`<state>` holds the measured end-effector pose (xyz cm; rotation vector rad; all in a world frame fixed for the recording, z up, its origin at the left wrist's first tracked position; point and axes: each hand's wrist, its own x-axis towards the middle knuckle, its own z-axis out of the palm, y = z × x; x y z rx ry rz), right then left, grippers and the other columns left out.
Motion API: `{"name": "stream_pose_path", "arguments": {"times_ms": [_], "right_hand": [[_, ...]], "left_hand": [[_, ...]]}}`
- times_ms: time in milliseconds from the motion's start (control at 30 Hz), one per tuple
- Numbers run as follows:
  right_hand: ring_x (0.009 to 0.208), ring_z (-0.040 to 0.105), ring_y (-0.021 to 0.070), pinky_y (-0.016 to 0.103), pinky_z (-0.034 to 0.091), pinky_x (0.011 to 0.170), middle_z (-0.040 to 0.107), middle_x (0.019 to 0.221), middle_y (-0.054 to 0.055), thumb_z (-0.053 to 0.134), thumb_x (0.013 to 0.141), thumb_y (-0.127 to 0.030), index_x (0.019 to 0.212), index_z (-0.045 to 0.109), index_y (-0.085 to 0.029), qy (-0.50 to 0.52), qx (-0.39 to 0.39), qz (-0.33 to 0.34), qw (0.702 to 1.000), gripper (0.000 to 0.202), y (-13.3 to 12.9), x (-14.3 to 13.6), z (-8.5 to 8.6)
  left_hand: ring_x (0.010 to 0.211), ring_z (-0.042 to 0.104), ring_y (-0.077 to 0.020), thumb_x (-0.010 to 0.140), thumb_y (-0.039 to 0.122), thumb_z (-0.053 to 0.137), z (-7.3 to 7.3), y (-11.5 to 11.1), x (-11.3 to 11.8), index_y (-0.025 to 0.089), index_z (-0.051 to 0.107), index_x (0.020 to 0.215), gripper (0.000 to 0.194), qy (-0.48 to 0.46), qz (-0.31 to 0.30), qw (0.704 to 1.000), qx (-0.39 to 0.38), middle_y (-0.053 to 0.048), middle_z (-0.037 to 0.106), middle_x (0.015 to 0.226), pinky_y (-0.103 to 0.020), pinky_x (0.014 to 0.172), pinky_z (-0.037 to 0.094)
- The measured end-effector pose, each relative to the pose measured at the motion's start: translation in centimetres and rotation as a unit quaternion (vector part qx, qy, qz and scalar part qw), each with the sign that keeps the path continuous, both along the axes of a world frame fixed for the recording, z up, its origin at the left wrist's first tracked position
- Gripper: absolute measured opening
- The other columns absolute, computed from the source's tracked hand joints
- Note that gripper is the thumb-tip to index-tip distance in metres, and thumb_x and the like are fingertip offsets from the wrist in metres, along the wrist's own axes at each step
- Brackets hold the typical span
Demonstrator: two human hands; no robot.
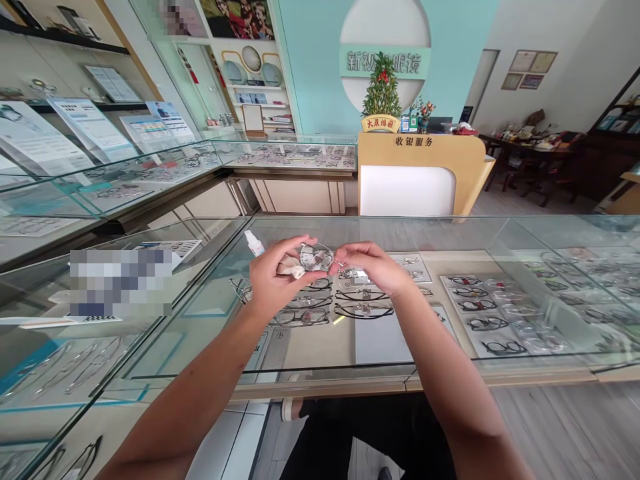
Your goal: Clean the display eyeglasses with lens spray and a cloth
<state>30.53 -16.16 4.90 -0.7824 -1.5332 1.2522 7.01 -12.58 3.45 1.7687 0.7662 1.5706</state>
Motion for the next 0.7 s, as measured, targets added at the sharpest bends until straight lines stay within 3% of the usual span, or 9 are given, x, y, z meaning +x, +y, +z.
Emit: {"name": "stream_pose_path", "arguments": {"times_ms": [100,233,433,700], "right_hand": [[0.093,0.072,0.0222,0.039,0.057,0.095,0.079,0.094,0.005,0.074,0.097,-0.062,0.091,0.083,-0.025,0.039,0.027,-0.040,0.998,0.039,0.4,-0.1,-0.1],[0.107,0.072,0.0245,0.041,0.056,0.102,0.078,0.109,0.007,0.067,0.101,-0.057,0.096,0.078,-0.026,0.060,0.087,-0.131,0.986,0.033,1.2,0.0,-0.5],[0.115,0.070,0.0269,0.045,0.056,0.104,0.076,0.120,0.009,0.067,0.095,-0.041,0.117,0.070,-0.026,-0.045,0.217,-0.275,0.936,0.027,1.1,-0.5,-1.3],[0.120,0.072,0.0286,0.046,0.059,0.101,0.077,0.128,0.013,0.072,0.098,-0.039,0.132,0.063,-0.026,-0.140,0.328,-0.330,0.874,0.038,0.4,-2.5,-1.9]], "left_hand": [[0.076,0.064,-0.0195,0.049,0.022,0.112,-0.5,0.4,-0.1,0.032,0.085,0.115,0.072,-0.003,0.030,0.999,0.027,-0.006,0.087,0.114,-0.037,0.083,0.056],[0.089,0.070,-0.0224,0.059,0.029,0.109,-0.6,1.2,-0.2,0.030,0.081,0.120,0.068,-0.029,0.062,0.996,0.055,-0.005,0.086,0.115,-0.036,0.086,0.056],[0.077,0.065,-0.0168,0.058,0.027,0.109,-0.3,1.9,-0.2,0.026,0.080,0.115,0.063,-0.099,0.133,0.985,0.046,-0.004,0.084,0.110,-0.033,0.076,0.051],[0.096,0.076,-0.0245,0.061,0.025,0.107,-0.4,2.0,0.6,0.026,0.077,0.115,0.062,-0.123,0.158,0.977,0.070,0.000,0.076,0.094,-0.035,0.084,0.055]]}}
